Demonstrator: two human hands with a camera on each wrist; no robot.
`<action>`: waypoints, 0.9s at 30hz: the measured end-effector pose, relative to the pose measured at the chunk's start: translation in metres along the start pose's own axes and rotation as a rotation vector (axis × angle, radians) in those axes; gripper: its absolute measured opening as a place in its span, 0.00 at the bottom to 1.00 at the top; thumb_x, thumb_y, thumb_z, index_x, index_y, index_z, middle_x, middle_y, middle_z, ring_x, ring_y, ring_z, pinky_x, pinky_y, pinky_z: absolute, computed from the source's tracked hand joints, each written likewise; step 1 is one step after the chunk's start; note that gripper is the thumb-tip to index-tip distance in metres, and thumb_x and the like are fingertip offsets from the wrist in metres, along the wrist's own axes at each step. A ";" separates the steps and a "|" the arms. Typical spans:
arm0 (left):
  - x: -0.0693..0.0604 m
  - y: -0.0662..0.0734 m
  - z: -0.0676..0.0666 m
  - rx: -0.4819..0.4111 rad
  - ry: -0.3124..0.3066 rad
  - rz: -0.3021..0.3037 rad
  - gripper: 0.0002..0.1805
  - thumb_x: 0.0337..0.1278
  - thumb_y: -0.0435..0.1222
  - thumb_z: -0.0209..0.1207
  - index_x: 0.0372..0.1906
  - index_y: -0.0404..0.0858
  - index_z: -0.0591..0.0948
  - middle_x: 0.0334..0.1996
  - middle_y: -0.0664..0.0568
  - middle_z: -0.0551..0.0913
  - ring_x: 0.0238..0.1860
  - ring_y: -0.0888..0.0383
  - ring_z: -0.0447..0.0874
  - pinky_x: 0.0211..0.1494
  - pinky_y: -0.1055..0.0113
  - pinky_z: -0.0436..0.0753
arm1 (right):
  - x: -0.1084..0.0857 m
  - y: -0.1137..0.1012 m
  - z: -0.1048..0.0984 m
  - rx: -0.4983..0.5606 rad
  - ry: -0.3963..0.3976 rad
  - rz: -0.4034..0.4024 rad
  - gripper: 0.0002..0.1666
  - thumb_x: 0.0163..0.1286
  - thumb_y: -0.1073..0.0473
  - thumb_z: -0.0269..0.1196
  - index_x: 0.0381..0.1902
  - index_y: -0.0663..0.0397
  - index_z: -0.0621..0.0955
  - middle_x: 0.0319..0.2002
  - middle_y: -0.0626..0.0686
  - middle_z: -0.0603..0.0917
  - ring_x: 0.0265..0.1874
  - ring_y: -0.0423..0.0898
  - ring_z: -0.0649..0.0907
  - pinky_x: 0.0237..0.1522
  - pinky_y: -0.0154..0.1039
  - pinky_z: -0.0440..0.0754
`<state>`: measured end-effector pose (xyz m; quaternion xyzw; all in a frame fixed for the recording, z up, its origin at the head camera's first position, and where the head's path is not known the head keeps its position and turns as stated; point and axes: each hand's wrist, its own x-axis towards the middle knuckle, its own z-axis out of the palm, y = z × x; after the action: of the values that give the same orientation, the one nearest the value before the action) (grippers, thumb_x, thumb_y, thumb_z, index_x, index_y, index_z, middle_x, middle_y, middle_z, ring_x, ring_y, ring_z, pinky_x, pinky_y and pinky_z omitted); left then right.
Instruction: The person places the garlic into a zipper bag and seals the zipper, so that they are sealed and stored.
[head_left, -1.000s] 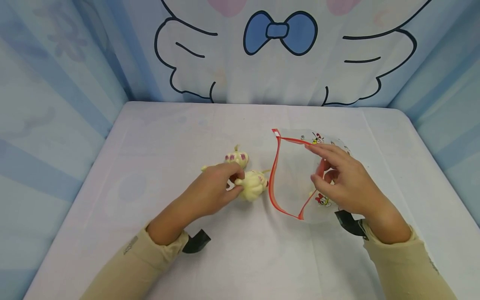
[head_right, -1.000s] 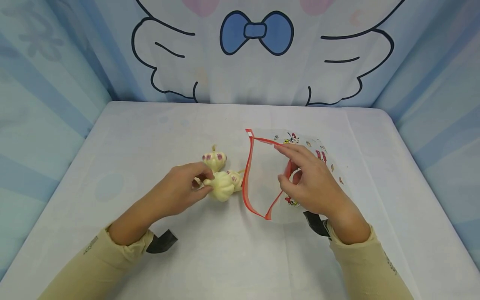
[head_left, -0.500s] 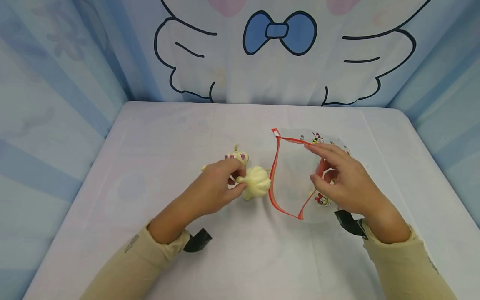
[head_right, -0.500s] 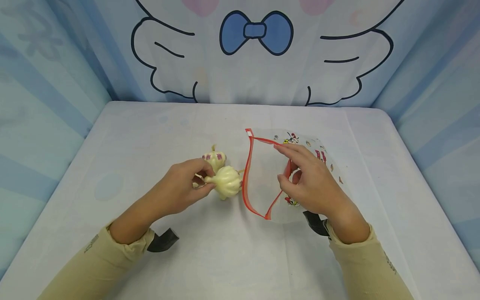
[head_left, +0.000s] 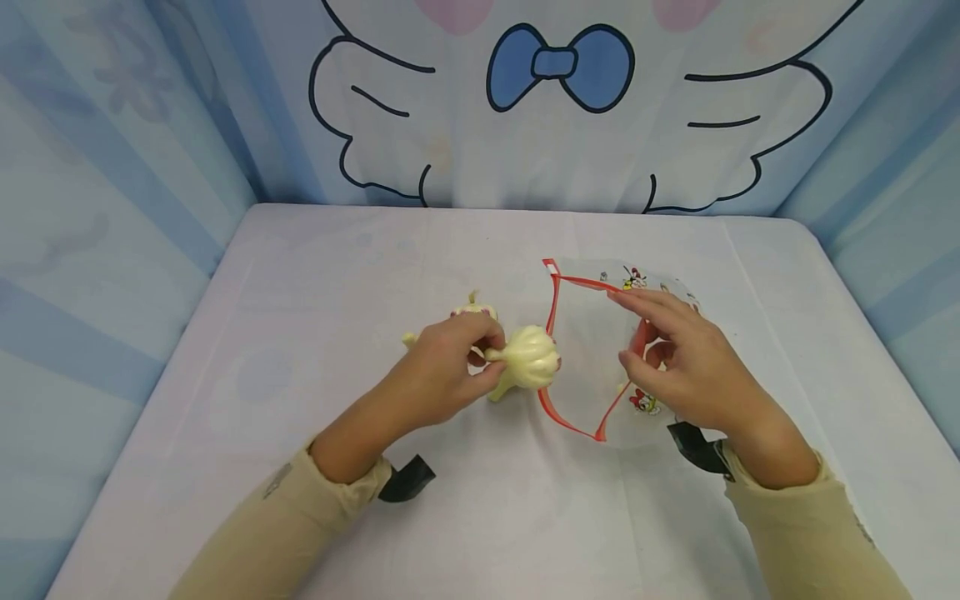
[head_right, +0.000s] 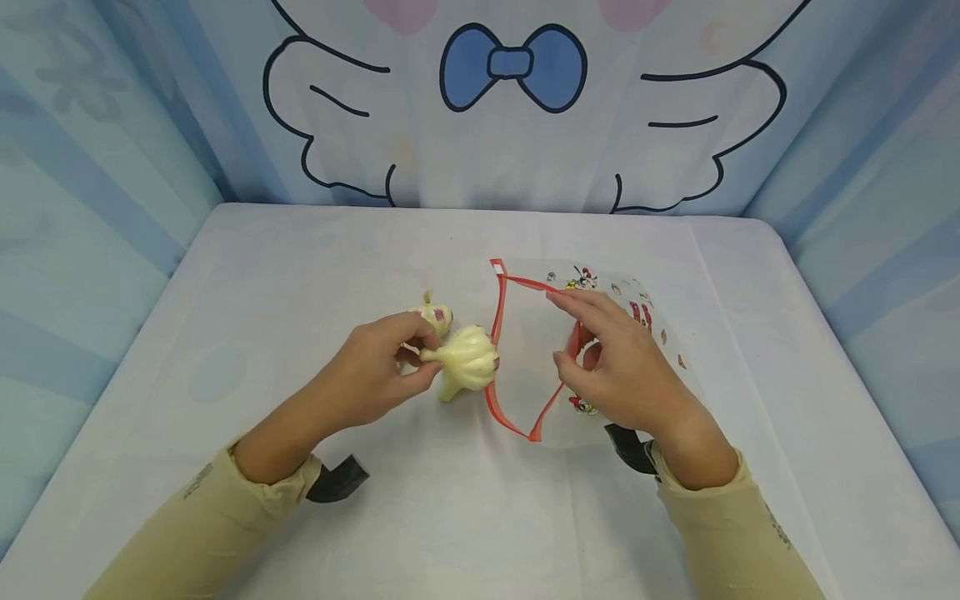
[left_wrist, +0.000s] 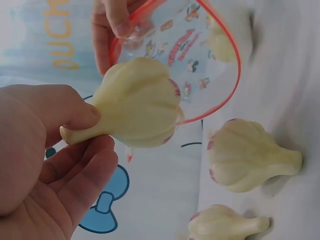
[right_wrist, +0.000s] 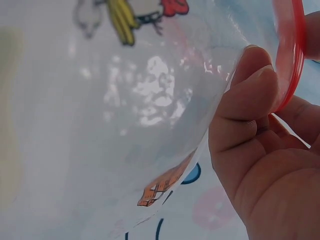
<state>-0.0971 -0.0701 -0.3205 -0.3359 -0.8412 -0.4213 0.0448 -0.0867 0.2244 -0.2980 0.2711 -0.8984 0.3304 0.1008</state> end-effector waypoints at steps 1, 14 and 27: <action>0.001 0.000 0.001 -0.005 0.001 -0.001 0.10 0.53 0.22 0.66 0.36 0.34 0.76 0.34 0.52 0.77 0.36 0.57 0.83 0.41 0.75 0.83 | 0.000 0.000 0.000 0.001 0.000 -0.002 0.38 0.56 0.77 0.67 0.67 0.64 0.74 0.58 0.57 0.76 0.31 0.35 0.75 0.35 0.22 0.77; 0.021 -0.003 0.018 -0.086 0.014 0.017 0.09 0.55 0.22 0.65 0.36 0.34 0.77 0.33 0.50 0.78 0.37 0.58 0.83 0.42 0.77 0.81 | -0.001 -0.002 -0.001 -0.008 -0.001 0.010 0.39 0.56 0.77 0.67 0.67 0.64 0.73 0.59 0.56 0.76 0.32 0.36 0.75 0.35 0.22 0.77; 0.044 -0.005 0.036 -0.096 -0.004 -0.019 0.07 0.59 0.26 0.65 0.39 0.33 0.78 0.37 0.49 0.81 0.40 0.58 0.84 0.46 0.75 0.81 | 0.000 -0.002 0.001 0.003 -0.003 0.003 0.39 0.56 0.78 0.66 0.67 0.64 0.74 0.60 0.57 0.75 0.31 0.36 0.75 0.33 0.22 0.77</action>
<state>-0.1269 -0.0219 -0.3314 -0.3304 -0.8233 -0.4609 0.0231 -0.0855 0.2226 -0.2974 0.2706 -0.8985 0.3314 0.0985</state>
